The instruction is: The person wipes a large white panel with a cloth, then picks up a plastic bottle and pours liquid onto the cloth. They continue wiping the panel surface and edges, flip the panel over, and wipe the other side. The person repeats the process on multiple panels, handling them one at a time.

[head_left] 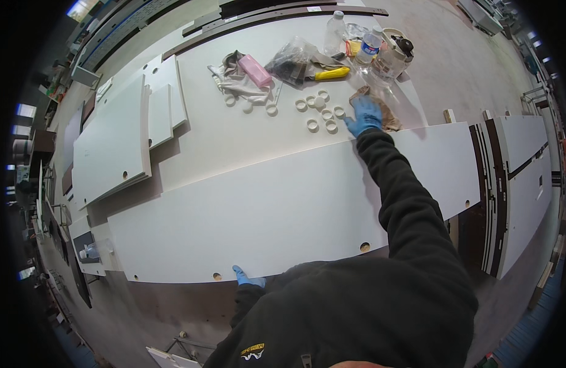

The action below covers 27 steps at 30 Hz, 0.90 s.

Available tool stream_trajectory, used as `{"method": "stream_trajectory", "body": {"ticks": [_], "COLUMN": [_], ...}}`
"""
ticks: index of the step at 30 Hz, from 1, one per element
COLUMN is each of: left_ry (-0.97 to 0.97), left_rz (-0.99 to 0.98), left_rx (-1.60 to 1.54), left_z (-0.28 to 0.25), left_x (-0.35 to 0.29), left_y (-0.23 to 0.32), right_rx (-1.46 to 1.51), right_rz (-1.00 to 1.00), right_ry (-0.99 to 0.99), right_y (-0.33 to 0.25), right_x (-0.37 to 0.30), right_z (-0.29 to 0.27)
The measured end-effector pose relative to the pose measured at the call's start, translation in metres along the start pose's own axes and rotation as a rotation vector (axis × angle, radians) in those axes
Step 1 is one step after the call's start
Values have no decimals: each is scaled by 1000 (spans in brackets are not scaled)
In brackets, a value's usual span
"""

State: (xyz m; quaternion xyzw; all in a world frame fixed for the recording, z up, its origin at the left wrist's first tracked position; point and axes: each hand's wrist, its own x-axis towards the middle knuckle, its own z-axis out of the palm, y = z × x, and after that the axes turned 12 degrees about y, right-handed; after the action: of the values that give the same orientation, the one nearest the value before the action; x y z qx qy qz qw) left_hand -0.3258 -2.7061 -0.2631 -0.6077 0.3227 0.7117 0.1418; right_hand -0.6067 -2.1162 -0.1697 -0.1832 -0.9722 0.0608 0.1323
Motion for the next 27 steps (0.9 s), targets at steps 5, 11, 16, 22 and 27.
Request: {"method": "stream_trajectory", "body": {"ticks": [5, 11, 16, 22, 27], "left_ry": [117, 26, -3, -19, 145], "left_rz": [-23, 60, 105, -32, -102], "left_rx": [-2, 42, 45, -57, -243], "left_z": [3, -9, -2, 10, 12], "left_x": [3, 8, 3, -14, -21], "left_y": [0, 4, 2, -2, -2], "right_rx": [-155, 92, 380, 629, 652], "right_rz": [91, 351, 409, 66, -534], "right_ry": [105, 65, 859, 459, 165], "right_y": [83, 112, 113, 81, -28], "right_x": [1, 16, 39, -35, -163], "right_z": [55, 61, -23, -73, -9]}}
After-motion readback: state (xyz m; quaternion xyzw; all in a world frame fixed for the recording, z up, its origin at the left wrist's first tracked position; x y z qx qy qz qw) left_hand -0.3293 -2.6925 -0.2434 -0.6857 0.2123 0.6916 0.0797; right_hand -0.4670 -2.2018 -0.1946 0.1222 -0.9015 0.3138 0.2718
